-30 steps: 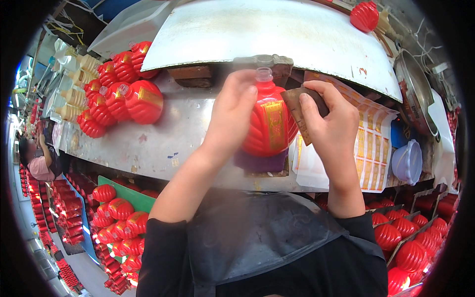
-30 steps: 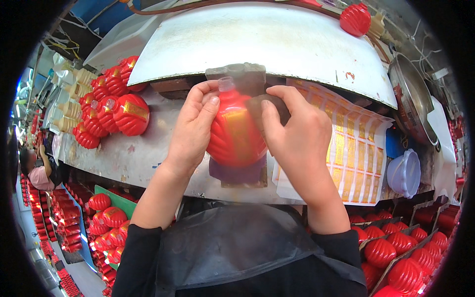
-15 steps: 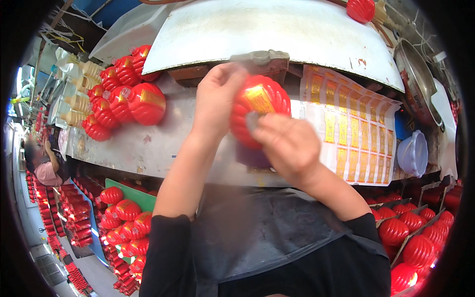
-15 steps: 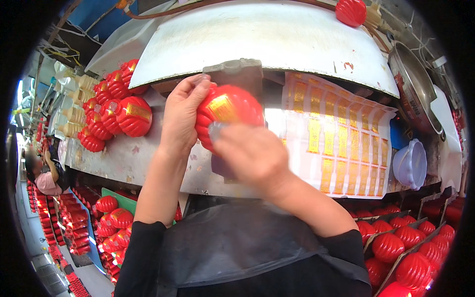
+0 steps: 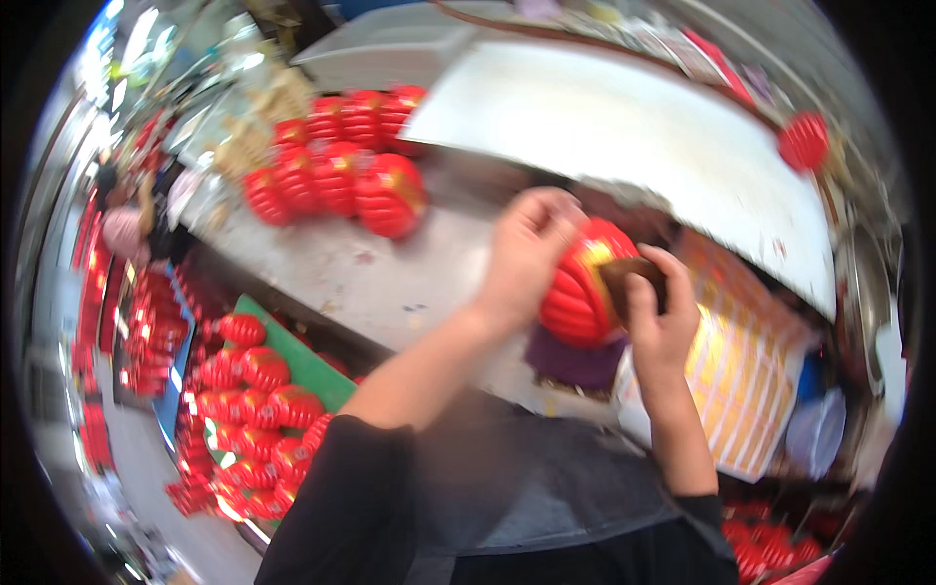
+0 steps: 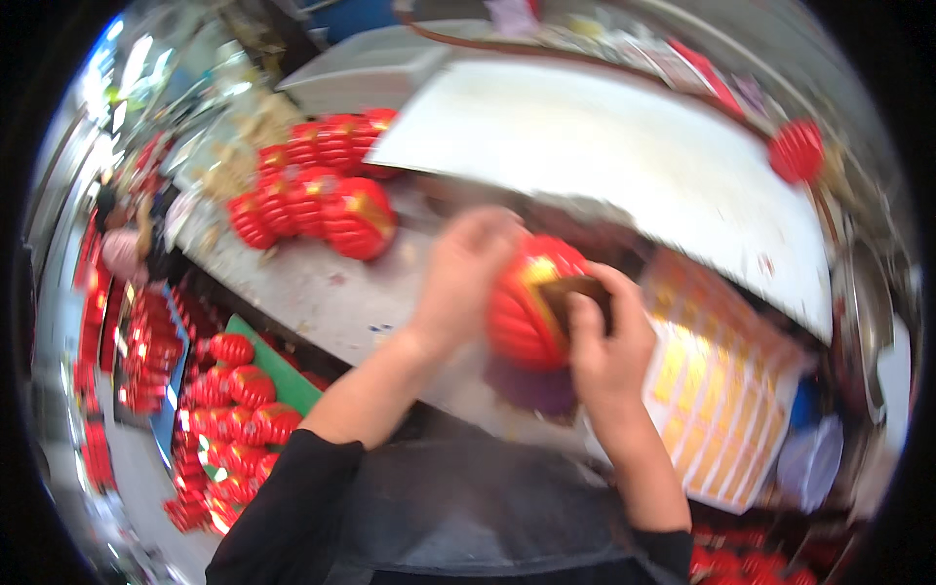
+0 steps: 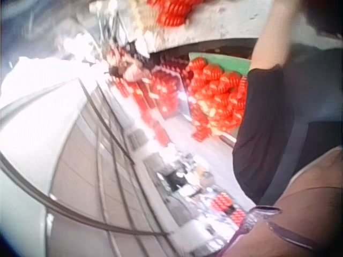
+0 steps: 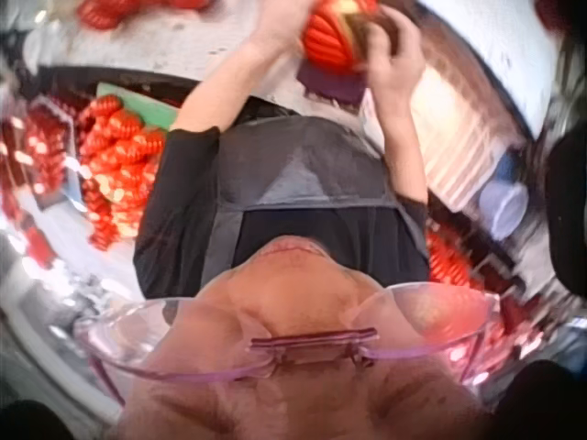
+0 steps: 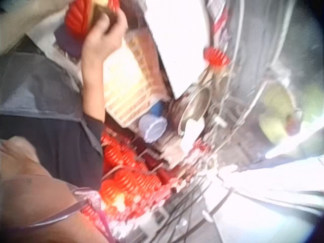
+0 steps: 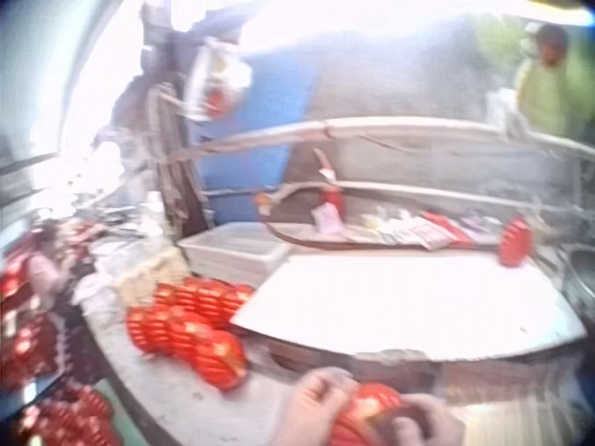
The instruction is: The person repeatedly picks up red ribbed bottles, applies gold labels to their sides, and places them on a nearby surface. The person handles the bottles one at a time, smoothing the labels with their fingers.
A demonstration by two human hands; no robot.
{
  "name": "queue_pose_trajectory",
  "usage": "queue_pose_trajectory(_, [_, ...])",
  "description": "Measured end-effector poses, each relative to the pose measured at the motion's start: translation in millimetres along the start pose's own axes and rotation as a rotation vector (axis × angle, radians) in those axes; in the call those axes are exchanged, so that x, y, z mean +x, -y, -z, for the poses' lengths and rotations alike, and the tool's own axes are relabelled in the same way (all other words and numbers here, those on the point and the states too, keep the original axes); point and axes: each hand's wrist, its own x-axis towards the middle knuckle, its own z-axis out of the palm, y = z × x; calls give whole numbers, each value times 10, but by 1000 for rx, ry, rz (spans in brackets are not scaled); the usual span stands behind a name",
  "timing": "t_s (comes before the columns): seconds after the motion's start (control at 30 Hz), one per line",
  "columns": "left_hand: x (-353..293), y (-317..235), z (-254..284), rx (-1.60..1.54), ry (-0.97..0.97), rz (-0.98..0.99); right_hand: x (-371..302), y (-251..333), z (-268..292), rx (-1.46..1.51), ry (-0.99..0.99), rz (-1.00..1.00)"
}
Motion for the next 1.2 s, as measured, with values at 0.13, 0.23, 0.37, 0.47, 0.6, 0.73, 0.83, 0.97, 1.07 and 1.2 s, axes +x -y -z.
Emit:
queue_pose_trajectory(0.13, [-264,-264,338,160,-49,-111,155,-443,207,20,-114,-265])
queue_pose_trajectory(0.23, [-441,-485,899,178,-208,-257,128,-879,643,159,-48,-219])
queue_pose_trajectory(0.37, [-582,-806,1811,341,-546,-298,116,-1133,1161,580,7,-503])
queue_pose_trajectory(0.47, [-610,-1026,2492,789,-877,-325,122,-1182,1478,724,-108,-645])
queue_pose_trajectory(0.6, [-514,-1194,3426,1102,-1242,-361,122,-1242,1942,737,-123,-684])
queue_pose_trajectory(0.73, [-316,-1207,4394,1356,-1309,-250,125,-1174,2253,729,-44,-577])
queue_pose_trajectory(0.83, [-93,-1167,5053,1190,-1241,-168,206,-1035,2247,723,-208,-629])
queue_pose_trajectory(0.97, [192,-1118,5853,1249,-1192,84,606,-883,2341,374,-292,-741])
queue_pose_trajectory(1.07, [259,-1032,6334,1290,-1097,91,991,-896,2562,71,-266,-740])
queue_pose_trajectory(1.2, [370,-975,6542,1097,-947,-29,1640,-1165,2807,-75,-275,-545])
